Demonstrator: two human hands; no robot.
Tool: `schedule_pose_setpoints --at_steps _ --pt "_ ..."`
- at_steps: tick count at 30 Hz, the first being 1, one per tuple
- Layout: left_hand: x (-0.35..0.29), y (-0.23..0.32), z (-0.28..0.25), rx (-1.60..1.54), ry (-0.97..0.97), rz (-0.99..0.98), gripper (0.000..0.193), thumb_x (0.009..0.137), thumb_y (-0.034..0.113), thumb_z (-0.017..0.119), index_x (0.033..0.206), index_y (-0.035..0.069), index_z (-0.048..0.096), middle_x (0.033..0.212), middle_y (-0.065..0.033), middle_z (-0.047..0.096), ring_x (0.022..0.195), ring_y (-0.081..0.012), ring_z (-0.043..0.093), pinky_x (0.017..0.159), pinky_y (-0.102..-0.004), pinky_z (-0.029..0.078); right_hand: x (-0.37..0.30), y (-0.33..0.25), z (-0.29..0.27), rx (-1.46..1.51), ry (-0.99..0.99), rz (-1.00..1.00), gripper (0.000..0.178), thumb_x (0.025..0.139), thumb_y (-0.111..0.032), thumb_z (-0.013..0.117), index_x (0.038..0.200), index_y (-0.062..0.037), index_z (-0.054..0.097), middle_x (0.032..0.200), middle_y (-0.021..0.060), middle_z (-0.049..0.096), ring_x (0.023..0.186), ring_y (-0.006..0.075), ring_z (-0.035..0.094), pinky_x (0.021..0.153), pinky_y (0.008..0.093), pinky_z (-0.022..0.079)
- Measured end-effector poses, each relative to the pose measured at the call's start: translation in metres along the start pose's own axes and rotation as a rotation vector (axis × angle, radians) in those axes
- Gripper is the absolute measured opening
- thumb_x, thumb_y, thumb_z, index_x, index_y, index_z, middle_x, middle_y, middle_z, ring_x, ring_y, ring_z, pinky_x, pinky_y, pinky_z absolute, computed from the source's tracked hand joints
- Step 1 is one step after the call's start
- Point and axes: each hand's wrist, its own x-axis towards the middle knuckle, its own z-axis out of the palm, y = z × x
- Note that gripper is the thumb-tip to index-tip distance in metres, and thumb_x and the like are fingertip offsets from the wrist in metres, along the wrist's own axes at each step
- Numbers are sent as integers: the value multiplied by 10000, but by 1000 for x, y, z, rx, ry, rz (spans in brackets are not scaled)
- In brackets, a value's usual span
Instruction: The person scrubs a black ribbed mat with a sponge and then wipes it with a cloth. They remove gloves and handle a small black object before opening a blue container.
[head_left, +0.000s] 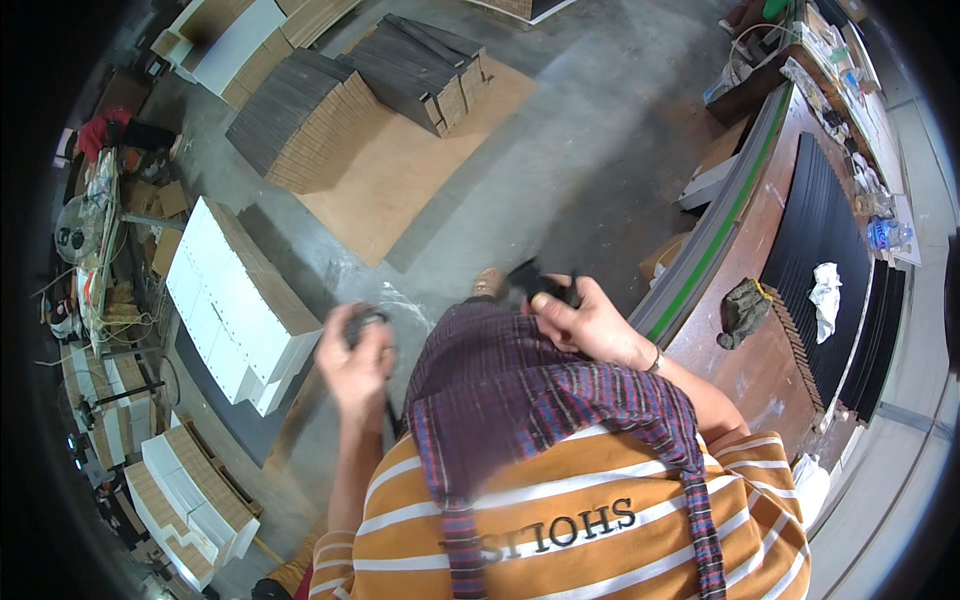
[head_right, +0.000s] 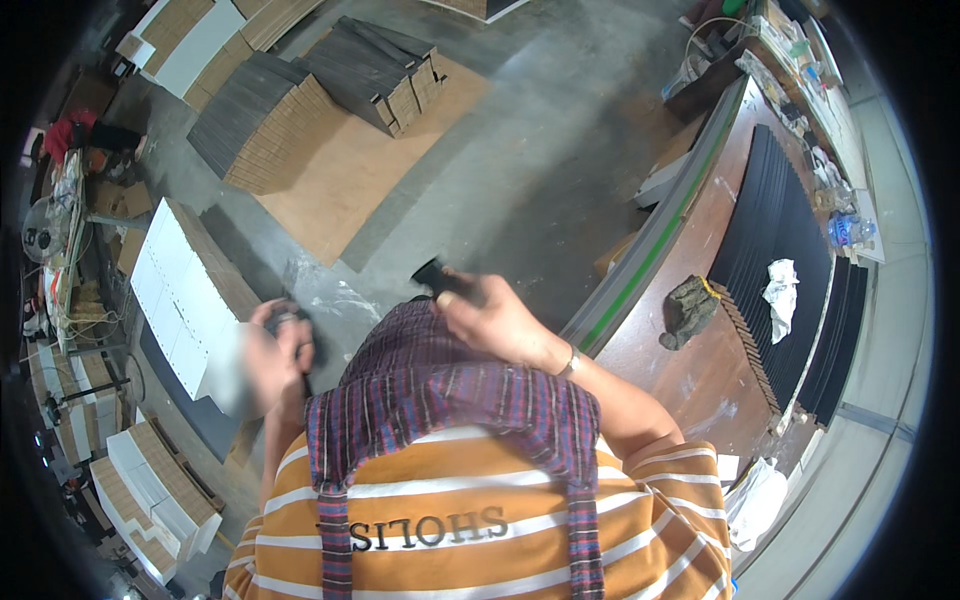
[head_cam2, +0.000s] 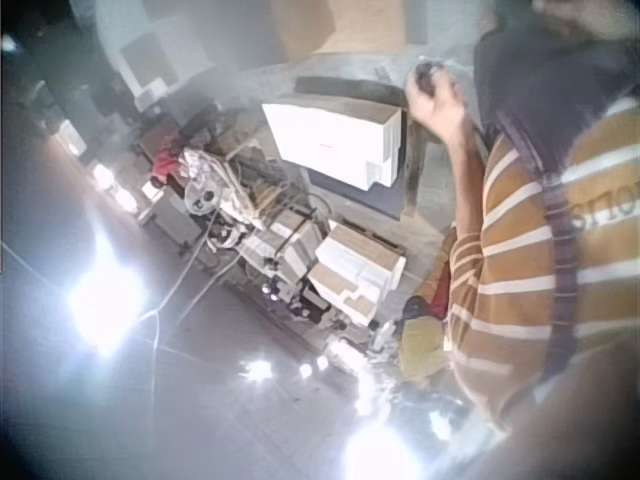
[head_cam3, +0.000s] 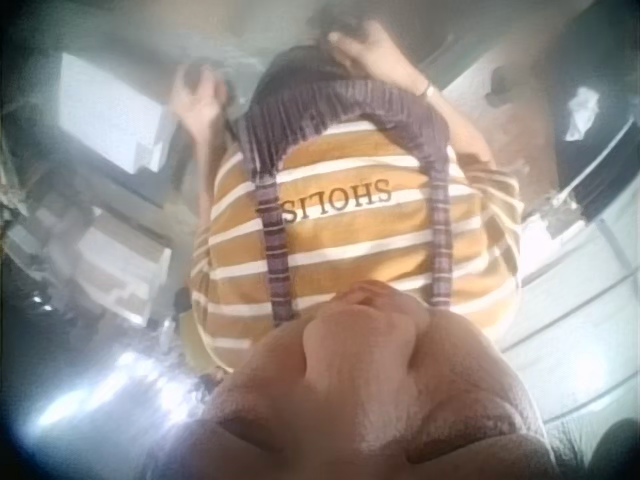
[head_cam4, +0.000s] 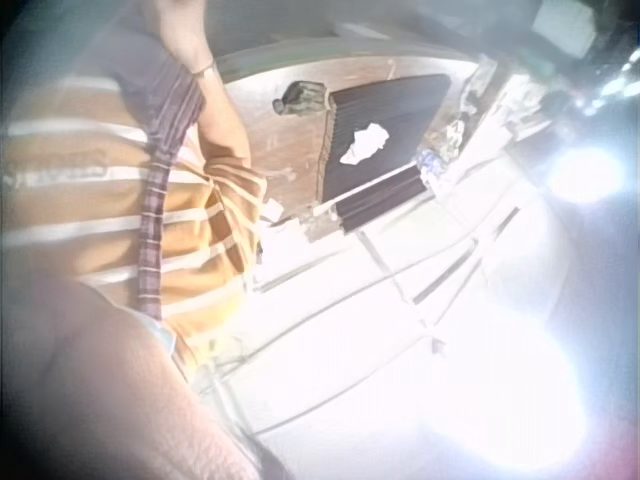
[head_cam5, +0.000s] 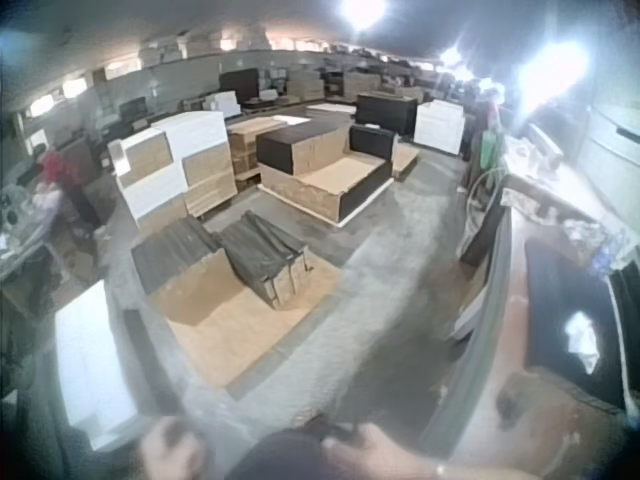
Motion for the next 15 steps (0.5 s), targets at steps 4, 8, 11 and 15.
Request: schedule_pose_setpoints --at_steps 4,8,11,15 --pt "15 -5 44 65 -308 -14 197 920 -24 623 1114 0 641 817 -17 625 645 -59 535 559 -223 421 11 16 14 -545 63 -176 220 992 -130 660 1138 32 637 731 18 619 639 123 553 617 275 464" --pt "28 -10 80 243 -588 309 184 917 -22 620 1100 -15 634 865 -13 644 710 -71 591 655 -238 493 -4 9 21 -643 255 -310 311 942 -106 701 1212 37 643 829 122 689 761 194 639 751 320 526" --pt "36 -13 98 402 -686 366 188 923 16 658 1106 -13 627 927 -96 716 794 -174 700 730 -306 543 -18 0 21 -641 348 -108 513 793 -151 814 1241 3 617 882 309 667 895 510 654 781 455 539" --pt "44 -12 116 540 -803 504 250 894 34 680 1136 21 616 991 -196 728 893 -383 737 772 -401 565 -28 -2 18 -761 466 -191 426 774 -155 770 1135 -18 593 845 285 645 838 508 646 720 509 515"
